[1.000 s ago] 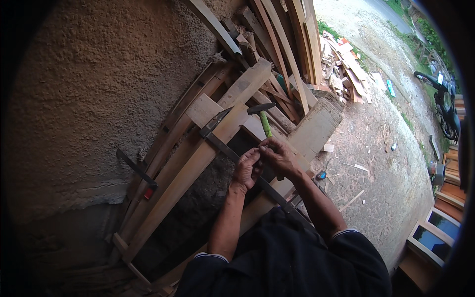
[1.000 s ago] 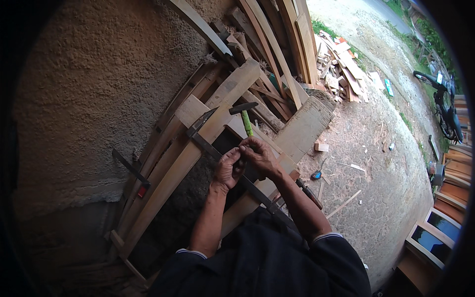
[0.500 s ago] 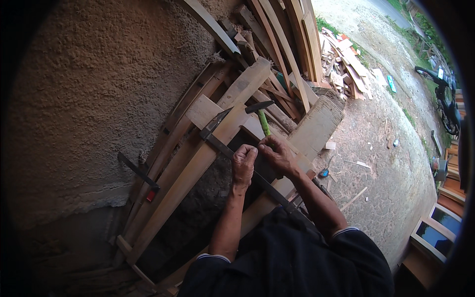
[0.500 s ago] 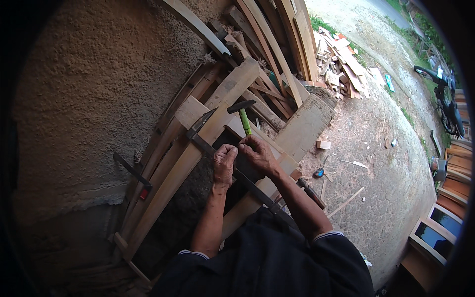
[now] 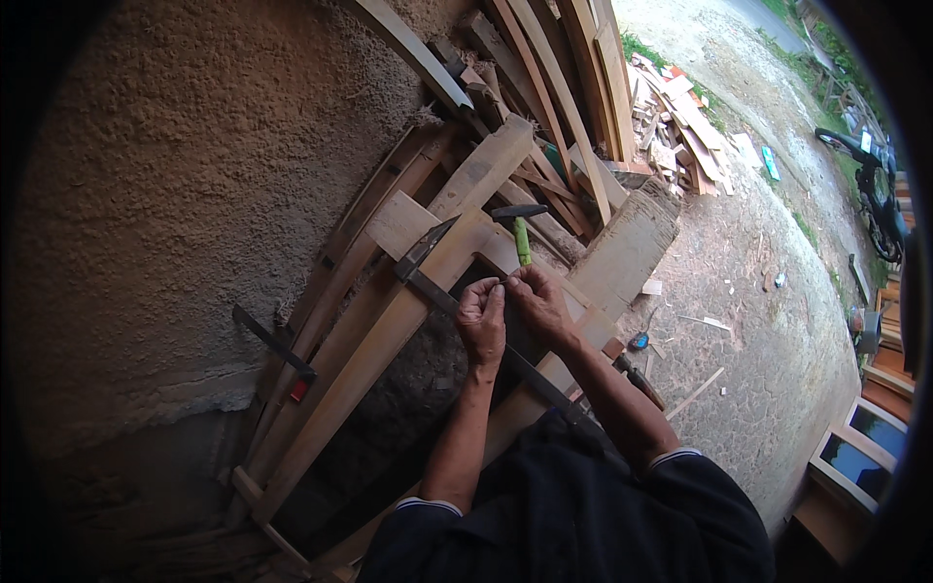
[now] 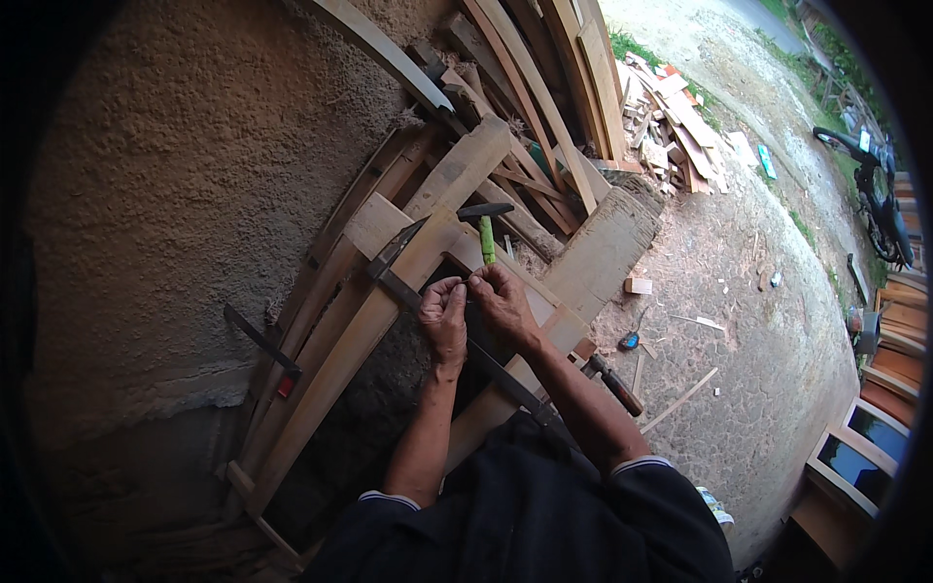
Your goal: The person assembles a wooden window frame by hammering nails into joints, measuring with a square, and inserting a glass pane. They repeatedly adjust clamps and reposition the frame to secure the components.
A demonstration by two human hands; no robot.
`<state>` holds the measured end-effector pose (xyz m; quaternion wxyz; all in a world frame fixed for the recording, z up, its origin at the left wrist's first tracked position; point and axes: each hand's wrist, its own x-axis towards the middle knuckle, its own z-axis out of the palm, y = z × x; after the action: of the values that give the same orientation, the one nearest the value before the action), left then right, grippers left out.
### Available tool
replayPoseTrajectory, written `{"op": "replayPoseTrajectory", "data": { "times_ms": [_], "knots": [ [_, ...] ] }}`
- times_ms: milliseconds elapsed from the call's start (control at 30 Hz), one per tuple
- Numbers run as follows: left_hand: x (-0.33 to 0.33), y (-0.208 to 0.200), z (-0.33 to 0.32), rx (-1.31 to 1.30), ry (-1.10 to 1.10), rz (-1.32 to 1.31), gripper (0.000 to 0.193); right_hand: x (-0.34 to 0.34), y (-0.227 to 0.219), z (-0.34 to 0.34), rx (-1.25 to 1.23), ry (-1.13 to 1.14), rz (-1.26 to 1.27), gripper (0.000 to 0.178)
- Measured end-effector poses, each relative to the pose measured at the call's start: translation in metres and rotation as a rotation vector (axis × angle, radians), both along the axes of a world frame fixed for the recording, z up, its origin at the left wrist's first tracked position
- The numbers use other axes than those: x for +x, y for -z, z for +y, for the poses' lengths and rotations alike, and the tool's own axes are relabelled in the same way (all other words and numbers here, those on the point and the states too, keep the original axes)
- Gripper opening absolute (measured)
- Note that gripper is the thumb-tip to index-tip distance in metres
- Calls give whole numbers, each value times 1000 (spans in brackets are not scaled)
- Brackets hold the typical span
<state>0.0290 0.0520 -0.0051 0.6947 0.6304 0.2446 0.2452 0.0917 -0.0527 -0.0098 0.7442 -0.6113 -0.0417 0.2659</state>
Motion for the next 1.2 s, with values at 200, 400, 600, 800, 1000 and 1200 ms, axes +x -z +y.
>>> {"op": "replayPoseTrajectory", "data": {
  "times_ms": [200, 400, 600, 800, 1000, 1200],
  "knots": [
    [-5, -7, 16, 762, 54, 195, 8, 10, 2, 2, -285, -4, -450, 18],
    [4, -7, 22, 964, 117, 224, 9, 11, -3, 2, -438, -35, -715, 12],
    [19, -2, 30, 822, 181, 365, 15, 24, -10, 8, -419, -77, -723, 17],
    [72, 14, 62, 621, 75, 358, 24, 28, -20, -8, -385, -51, -566, 36],
    [85, 25, 71, 714, 123, 482, 28, 9, -17, -48, -453, -9, -422, 39],
    [86, 26, 69, 780, 109, 512, 28, 6, -19, -68, -475, -34, -395, 44]
  ]
}}
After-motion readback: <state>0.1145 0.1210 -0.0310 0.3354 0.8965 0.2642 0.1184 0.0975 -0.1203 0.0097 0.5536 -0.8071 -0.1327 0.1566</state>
